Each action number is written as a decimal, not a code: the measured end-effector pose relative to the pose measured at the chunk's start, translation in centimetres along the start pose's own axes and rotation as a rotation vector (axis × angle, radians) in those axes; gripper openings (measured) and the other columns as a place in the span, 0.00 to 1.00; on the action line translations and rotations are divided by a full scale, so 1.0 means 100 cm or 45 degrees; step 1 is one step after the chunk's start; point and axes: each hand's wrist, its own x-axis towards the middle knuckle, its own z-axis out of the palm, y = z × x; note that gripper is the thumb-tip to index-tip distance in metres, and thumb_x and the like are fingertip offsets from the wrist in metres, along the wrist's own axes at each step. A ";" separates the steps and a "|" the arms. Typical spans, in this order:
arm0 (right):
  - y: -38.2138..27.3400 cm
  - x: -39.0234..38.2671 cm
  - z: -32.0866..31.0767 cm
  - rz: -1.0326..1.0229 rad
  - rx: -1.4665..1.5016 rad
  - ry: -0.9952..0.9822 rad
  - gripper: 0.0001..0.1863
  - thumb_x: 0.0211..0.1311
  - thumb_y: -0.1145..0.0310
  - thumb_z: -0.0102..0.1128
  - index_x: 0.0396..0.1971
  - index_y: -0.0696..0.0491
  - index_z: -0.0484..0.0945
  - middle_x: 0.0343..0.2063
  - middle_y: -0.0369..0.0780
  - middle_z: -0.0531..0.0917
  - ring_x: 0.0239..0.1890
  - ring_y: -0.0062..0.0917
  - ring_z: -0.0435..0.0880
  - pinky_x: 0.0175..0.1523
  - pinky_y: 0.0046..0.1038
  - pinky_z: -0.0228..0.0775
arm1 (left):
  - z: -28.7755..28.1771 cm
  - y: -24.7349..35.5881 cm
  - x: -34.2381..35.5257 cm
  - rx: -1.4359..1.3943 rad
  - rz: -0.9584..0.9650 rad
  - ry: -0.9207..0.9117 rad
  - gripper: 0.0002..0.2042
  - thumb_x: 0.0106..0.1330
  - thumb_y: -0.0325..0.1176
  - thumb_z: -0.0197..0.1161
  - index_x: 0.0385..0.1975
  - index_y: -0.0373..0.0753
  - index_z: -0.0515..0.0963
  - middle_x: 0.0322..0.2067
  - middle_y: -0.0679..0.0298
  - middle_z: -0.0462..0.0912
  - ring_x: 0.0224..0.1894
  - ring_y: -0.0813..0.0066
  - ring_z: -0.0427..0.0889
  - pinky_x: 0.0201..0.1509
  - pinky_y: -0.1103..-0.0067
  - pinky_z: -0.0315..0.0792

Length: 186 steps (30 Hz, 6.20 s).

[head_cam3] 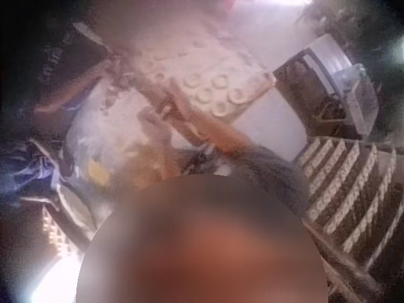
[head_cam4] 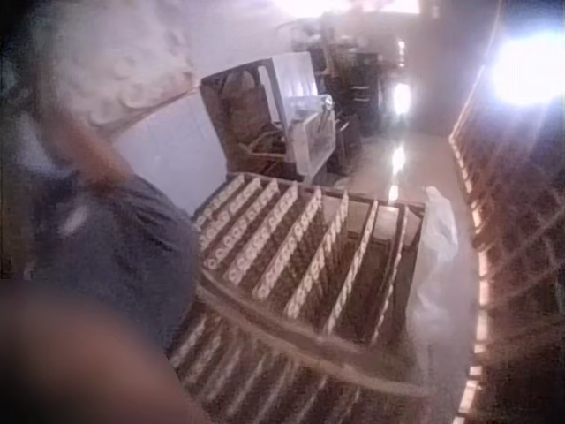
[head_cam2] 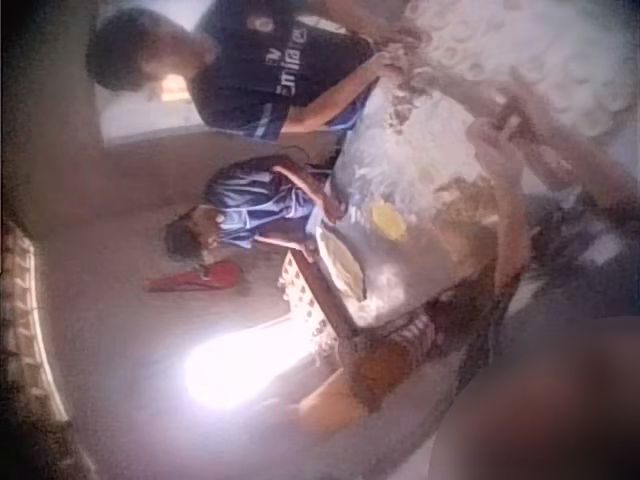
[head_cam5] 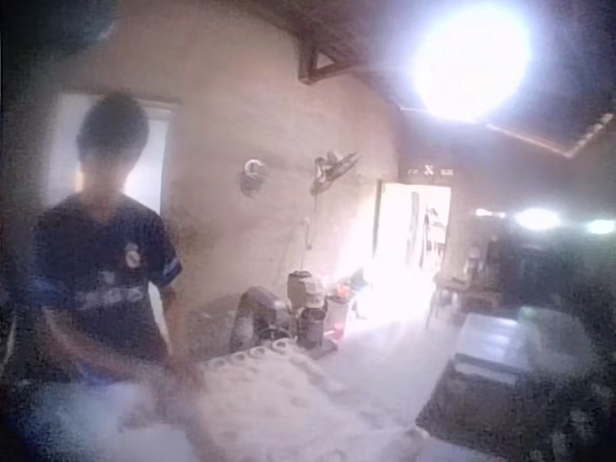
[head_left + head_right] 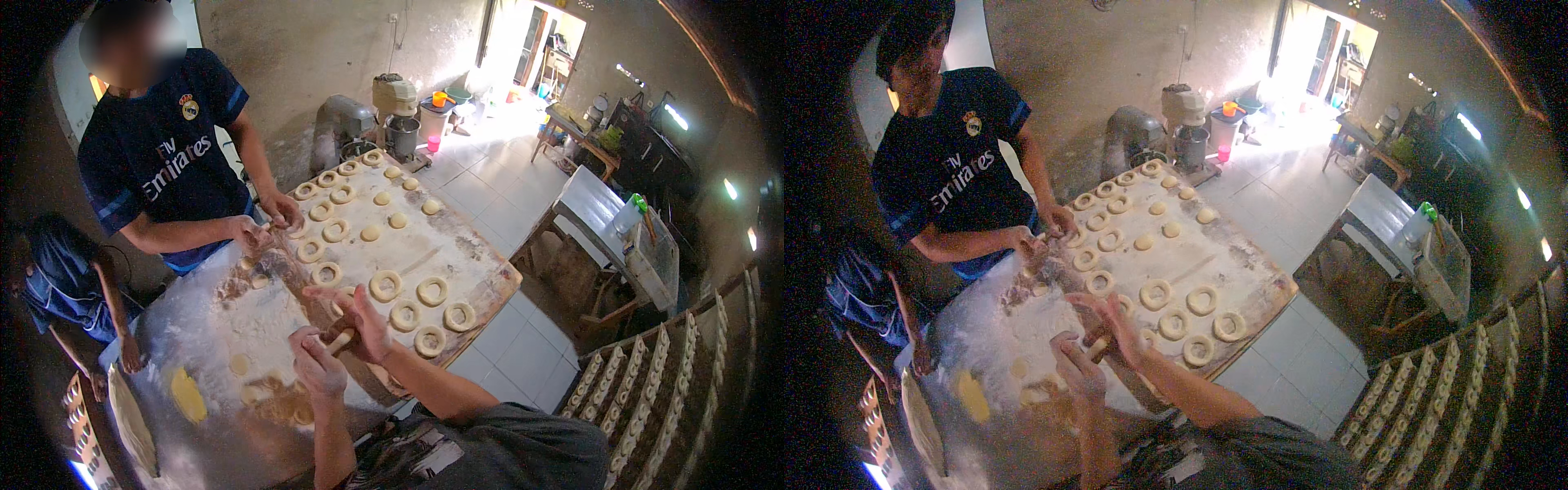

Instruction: The person shapes small dough balls into ring shapes by hand and places them on a wooden board. They repeat this process continuously while coworkers also shape dough nearby. The person occasionally moves the completed board to a rack.

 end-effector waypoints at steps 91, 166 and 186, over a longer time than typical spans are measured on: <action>0.059 0.009 0.018 -0.130 -1.177 -0.103 0.26 0.64 0.69 0.52 0.63 0.55 0.64 0.31 0.34 0.78 0.28 0.19 0.74 0.32 0.22 0.66 | -0.035 -0.052 -0.028 -0.717 0.060 0.264 0.15 0.68 0.39 0.60 0.46 0.36 0.69 0.31 0.60 0.73 0.30 0.75 0.72 0.33 0.77 0.69; 0.094 0.047 0.030 0.241 -1.615 -0.624 0.16 0.65 0.61 0.54 0.45 0.57 0.77 0.38 0.52 0.83 0.47 0.45 0.82 0.52 0.42 0.73 | -0.075 -0.067 -0.100 0.574 -0.609 0.341 0.10 0.64 0.30 0.60 0.44 0.39 0.76 0.31 0.48 0.83 0.37 0.46 0.83 0.39 0.62 0.76; 0.098 0.078 0.095 0.556 -0.634 -0.553 0.24 0.58 0.78 0.63 0.53 0.53 0.64 0.34 0.39 0.78 0.36 0.23 0.80 0.43 0.29 0.75 | -0.168 -0.066 -0.043 0.068 -0.668 0.194 0.14 0.63 0.40 0.67 0.38 0.35 0.81 0.32 0.54 0.84 0.32 0.64 0.85 0.40 0.70 0.77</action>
